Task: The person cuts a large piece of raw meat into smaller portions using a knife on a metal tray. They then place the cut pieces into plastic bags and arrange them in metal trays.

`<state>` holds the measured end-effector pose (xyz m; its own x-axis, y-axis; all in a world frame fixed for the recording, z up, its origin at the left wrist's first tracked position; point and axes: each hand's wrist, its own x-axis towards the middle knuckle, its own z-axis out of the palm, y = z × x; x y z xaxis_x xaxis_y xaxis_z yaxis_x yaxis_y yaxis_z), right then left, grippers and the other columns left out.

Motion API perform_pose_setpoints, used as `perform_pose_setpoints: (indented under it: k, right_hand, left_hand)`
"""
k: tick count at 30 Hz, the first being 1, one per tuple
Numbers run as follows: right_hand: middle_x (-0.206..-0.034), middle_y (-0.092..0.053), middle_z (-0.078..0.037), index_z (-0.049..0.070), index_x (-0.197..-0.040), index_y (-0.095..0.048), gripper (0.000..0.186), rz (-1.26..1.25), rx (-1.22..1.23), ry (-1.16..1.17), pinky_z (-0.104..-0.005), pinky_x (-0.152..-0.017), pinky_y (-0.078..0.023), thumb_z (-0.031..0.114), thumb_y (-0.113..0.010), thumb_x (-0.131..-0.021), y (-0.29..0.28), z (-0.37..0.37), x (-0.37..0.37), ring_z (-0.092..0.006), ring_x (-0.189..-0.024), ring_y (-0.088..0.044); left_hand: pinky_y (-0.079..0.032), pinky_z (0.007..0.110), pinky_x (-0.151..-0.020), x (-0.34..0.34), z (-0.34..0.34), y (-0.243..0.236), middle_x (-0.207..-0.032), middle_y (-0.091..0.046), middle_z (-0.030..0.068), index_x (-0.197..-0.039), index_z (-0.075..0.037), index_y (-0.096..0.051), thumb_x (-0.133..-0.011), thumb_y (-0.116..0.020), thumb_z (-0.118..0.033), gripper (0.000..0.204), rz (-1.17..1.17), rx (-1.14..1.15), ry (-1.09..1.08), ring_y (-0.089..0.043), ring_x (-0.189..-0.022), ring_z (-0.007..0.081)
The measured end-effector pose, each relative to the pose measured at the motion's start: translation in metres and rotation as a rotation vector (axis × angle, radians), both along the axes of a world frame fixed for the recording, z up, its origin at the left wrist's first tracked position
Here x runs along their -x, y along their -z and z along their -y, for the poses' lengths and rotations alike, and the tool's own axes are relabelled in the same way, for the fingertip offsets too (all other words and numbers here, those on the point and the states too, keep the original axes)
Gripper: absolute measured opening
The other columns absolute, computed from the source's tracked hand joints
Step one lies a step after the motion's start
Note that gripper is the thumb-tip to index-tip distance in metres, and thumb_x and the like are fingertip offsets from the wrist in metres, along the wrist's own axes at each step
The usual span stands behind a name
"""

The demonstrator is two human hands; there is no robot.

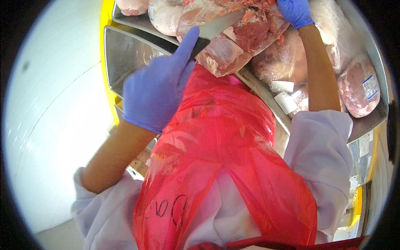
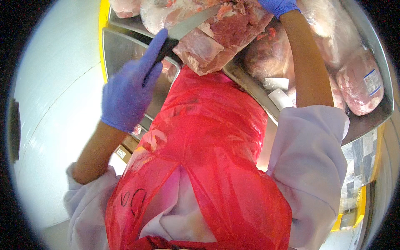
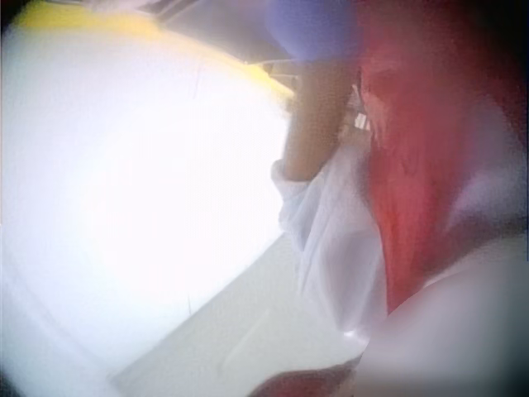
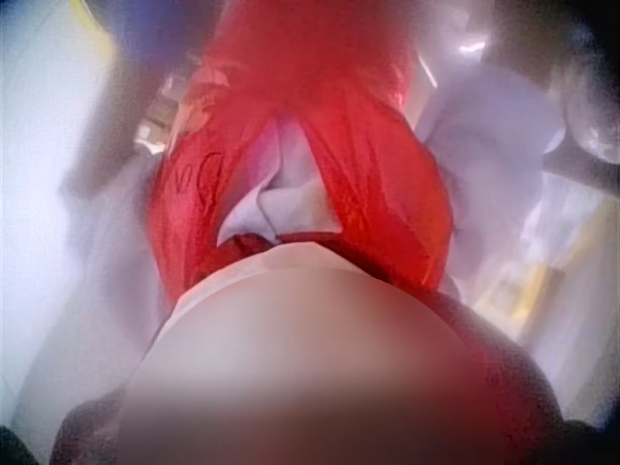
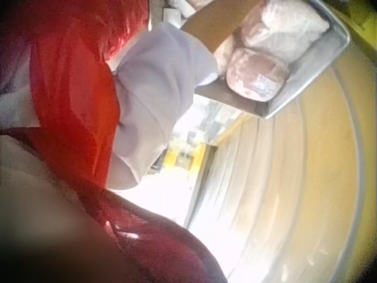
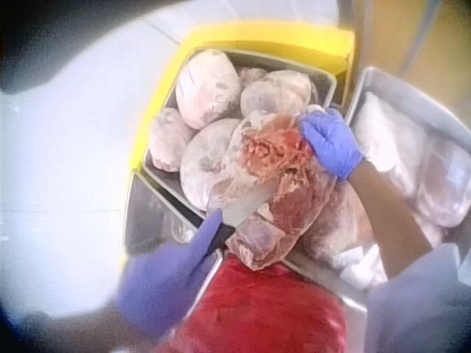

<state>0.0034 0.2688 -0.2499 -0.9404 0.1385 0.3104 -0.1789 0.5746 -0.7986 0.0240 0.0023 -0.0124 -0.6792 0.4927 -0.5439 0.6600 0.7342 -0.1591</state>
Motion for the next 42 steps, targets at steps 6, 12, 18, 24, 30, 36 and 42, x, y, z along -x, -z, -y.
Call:
perform_pose_setpoints:
  k: [6,12,18,24,30,36,42]
  right_hand:
    - [-0.075,-0.057,-0.011,0.009,-0.078,-0.061,0.023,-0.088,-0.014,0.077,-0.0417,-0.072,-0.039,0.024,-0.051,-0.092,-0.003,0.012,0.002,-0.0329,-0.074,-0.053]
    - [-0.076,-0.057,-0.013,0.008,-0.079,-0.064,0.022,-0.047,-0.057,0.109,-0.0413,-0.072,-0.04,0.022,-0.053,-0.092,0.006,0.011,-0.003,-0.0339,-0.075,-0.051]
    - [-0.078,-0.058,-0.013,0.007,-0.083,-0.067,0.023,-0.026,0.075,0.18,-0.043,-0.075,-0.041,0.023,-0.053,-0.091,0.005,0.016,-0.008,-0.0341,-0.08,-0.05]
    - [-0.084,-0.06,-0.014,0.004,-0.095,-0.07,0.024,-0.074,0.16,0.197,-0.0415,-0.077,-0.041,0.02,-0.052,-0.09,0.026,0.012,-0.008,-0.0327,-0.084,-0.051]
    - [-0.082,-0.06,-0.012,0.004,-0.096,-0.07,0.025,-0.201,0.28,0.215,-0.0406,-0.077,-0.042,0.02,-0.053,-0.088,0.049,0.018,-0.001,-0.0306,-0.083,-0.052]
    - [-0.075,-0.059,-0.012,0.004,-0.093,-0.07,0.025,-0.141,0.111,0.283,-0.0388,-0.08,-0.043,0.016,-0.049,-0.087,0.036,0.016,-0.003,-0.0299,-0.081,-0.054]
    - [-0.09,-0.066,-0.012,0.01,-0.097,-0.07,0.032,-0.312,-0.222,0.36,-0.0389,-0.086,-0.042,0.022,-0.042,-0.089,0.072,0.004,0.005,-0.0308,-0.093,-0.059]
  left_hand:
    - [-0.05,0.042,-0.055,-0.04,0.007,-0.011,-0.071,-0.06,0.0108,-0.147,-0.034,-0.039,-0.094,-0.059,-0.028,0.057,-0.025,-0.052,-0.254,-0.063,-0.061,0.0293]
    - [-0.051,0.039,-0.054,-0.022,-0.027,-0.02,-0.072,-0.061,0.0087,-0.145,-0.039,-0.041,-0.094,-0.059,-0.025,0.056,-0.108,0.06,-0.078,-0.063,-0.059,0.0257]
    - [-0.049,0.038,-0.05,-0.015,-0.068,-0.049,-0.077,-0.063,0.0073,-0.144,-0.026,-0.043,-0.091,-0.059,-0.023,0.055,-0.141,0.27,0.145,-0.063,-0.061,0.0256]
    - [-0.052,0.039,-0.05,0.002,-0.07,-0.029,-0.074,-0.063,0.0099,-0.145,-0.04,-0.038,-0.096,-0.054,-0.031,0.052,-0.161,0.284,0.257,-0.064,-0.058,0.0268]
    - [-0.05,0.037,-0.049,-0.038,-0.035,-0.001,-0.068,-0.06,0.0099,-0.147,-0.035,-0.038,-0.093,-0.057,-0.029,0.057,-0.177,0.212,0.031,-0.065,-0.059,0.0271]
    - [-0.049,0.037,-0.048,-0.051,0.014,0.044,-0.068,-0.06,0.0082,-0.146,-0.043,-0.037,-0.094,-0.057,-0.038,0.056,-0.275,-0.091,-0.128,-0.062,-0.055,0.0268]
    - [-0.051,0.039,-0.052,-0.067,0.036,0.073,-0.076,-0.061,0.0077,-0.146,-0.042,-0.038,-0.092,-0.061,-0.034,0.059,-0.255,-0.246,-0.259,-0.063,-0.065,0.0267]
